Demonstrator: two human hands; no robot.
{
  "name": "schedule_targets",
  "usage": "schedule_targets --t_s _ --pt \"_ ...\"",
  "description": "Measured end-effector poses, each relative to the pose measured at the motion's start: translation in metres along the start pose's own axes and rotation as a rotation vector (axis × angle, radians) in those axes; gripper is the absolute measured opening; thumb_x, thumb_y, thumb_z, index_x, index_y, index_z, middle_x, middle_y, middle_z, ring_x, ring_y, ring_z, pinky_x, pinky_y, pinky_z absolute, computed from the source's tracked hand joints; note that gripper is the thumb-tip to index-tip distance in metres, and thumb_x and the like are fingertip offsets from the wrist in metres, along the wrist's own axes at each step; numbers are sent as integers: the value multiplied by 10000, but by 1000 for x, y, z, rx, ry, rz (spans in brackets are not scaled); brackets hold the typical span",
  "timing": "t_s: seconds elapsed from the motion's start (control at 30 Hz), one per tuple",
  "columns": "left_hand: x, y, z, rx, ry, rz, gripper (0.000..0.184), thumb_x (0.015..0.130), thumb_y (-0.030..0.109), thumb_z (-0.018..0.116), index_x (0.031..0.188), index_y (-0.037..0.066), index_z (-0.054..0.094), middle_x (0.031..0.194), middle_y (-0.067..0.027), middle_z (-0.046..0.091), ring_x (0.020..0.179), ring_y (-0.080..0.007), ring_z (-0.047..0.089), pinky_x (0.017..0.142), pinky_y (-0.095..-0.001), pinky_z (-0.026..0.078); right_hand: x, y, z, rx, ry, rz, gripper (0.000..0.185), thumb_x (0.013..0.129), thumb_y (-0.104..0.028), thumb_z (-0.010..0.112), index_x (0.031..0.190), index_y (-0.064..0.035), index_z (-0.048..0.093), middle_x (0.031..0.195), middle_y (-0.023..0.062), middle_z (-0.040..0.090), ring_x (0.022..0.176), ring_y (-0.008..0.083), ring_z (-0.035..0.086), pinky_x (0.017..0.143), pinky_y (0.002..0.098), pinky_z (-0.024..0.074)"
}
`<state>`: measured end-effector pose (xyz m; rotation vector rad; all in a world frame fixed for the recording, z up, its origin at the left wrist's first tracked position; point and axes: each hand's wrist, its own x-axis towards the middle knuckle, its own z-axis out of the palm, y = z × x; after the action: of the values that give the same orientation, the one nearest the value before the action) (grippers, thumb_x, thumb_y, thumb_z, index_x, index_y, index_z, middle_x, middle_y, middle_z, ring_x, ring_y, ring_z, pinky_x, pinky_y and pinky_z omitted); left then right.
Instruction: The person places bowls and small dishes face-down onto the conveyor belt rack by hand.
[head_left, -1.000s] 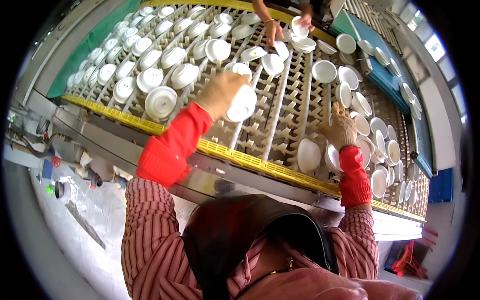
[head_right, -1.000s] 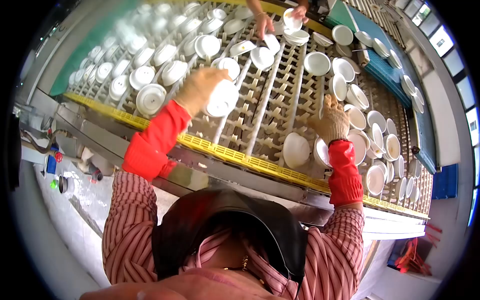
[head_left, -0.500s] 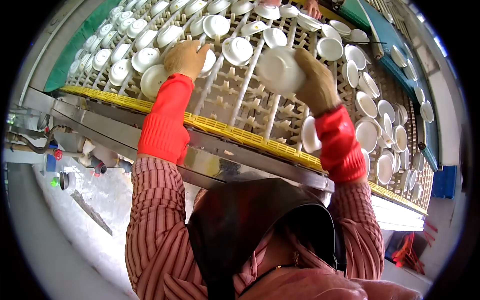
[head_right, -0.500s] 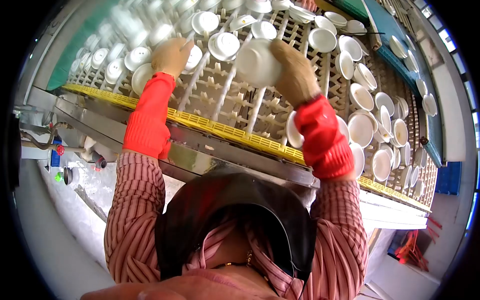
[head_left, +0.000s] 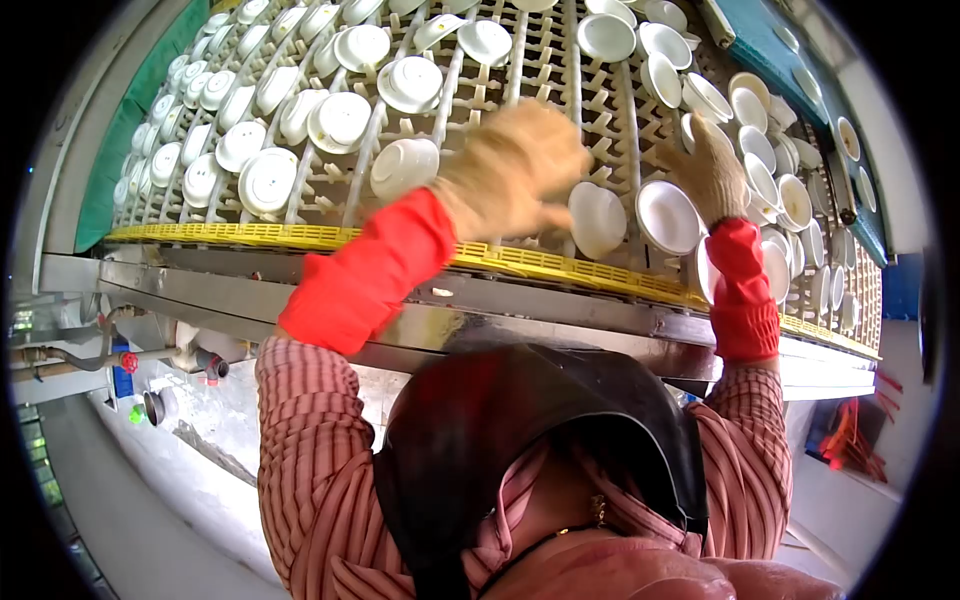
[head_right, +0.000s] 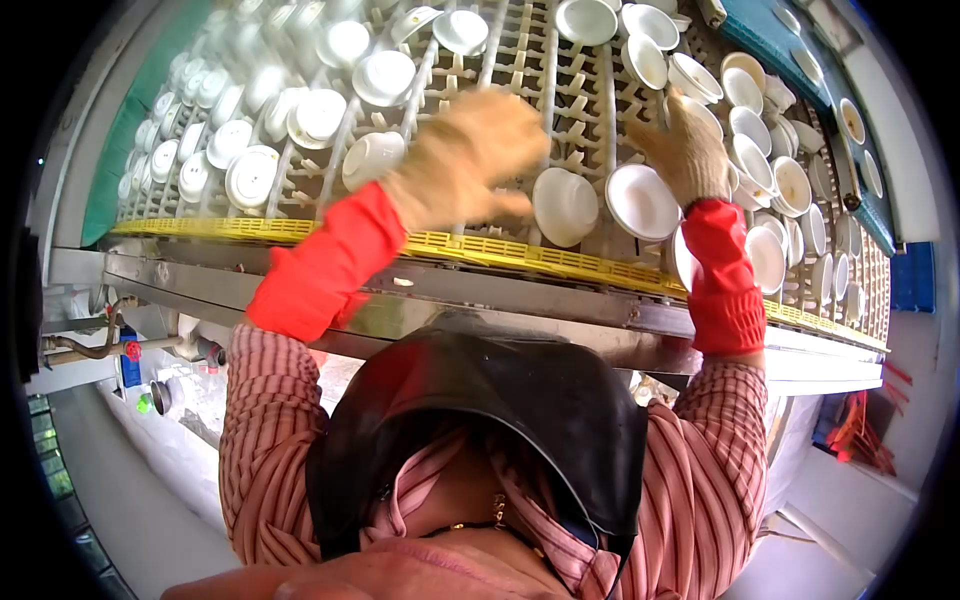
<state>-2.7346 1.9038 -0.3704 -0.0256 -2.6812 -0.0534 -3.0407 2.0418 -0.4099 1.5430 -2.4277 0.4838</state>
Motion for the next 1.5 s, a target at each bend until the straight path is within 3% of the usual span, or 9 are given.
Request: schedule_targets --t_s 0.13,0.47,0.67,0.83,0.97,1.1,1.23,1.43,1.5 --pt "26 49 62 -191 -42 340 433 722 427 934 980 133 747 1020 -54 676 1008 -244 644 934 -405 526 -23 15 -11 -305 -98 -139 768 918 -475 785 1505 -17 597 1347 254 735 1204 426 720 1011 518 556" --pt "67 72 95 377 97 57 474 856 563 816 1068 139 806 1158 -60 768 1154 -233 704 1175 -445 477 14 81 3 -147 -380 128 662 964 -571 721 1378 -53 723 1216 258 781 1150 441 743 980 523 570" --pt "86 76 133 -13 -533 46 261 963 377 711 1156 266 848 1157 -30 827 1191 -295 726 1177 -436 462 22 99 -6 -169 -607 -93 429 945 -317 664 1289 -73 743 1205 249 772 1136 458 732 1004 538 569" --pt "58 51 51 -796 -415 -448 263 985 395 779 1156 217 871 1041 -108 827 989 -294 774 895 -439 631 4 135 12 -145 -405 -121 475 943 -230 690 1405 -121 717 1269 217 767 1190 431 717 1036 528 556" --pt "-28 -6 -32 -141 6 -396 393 969 248 818 1355 195 769 1325 -134 754 1120 -261 765 1008 -386 644 -6 117 6 -185 -311 -63 522 948 -186 729 1469 -162 694 1267 199 775 1184 412 727 1018 536 562" --pt "-112 -36 -99 -706 494 -1331 548 1070 488 675 1332 10 737 1027 -127 818 966 -230 806 938 -363 632 -9 113 -7 -1 -158 -178 532 969 -129 731 1494 -203 688 1289 138 792 1163 393 742 991 499 586" --pt "-193 -61 -65 564 -47 -1245 628 1004 528 708 1321 -13 750 1238 -266 775 1223 -421 707 1067 -497 521 18 64 -14 219 -54 -281 507 970 -190 755 1474 -229 713 1249 154 793 1159 374 747 995 470 592" --pt "-59 -9 -30 -31 -175 -987 666 1038 561 673 1476 60 673 1293 -205 777 1200 -413 735 1021 -518 569 89 -51 -19 331 456 -736 584 950 -238 828 1513 -256 676 996 88 797 943 337 763 840 451 617" --pt "-29 -6 14 -30 -246 -888 690 1041 615 639 1517 117 630 1252 -229 785 1133 -416 765 988 -528 584 109 -102 -29 165 297 -634 669 942 -139 788 1574 -210 582 1243 131 775 1155 351 741 981 450 604"
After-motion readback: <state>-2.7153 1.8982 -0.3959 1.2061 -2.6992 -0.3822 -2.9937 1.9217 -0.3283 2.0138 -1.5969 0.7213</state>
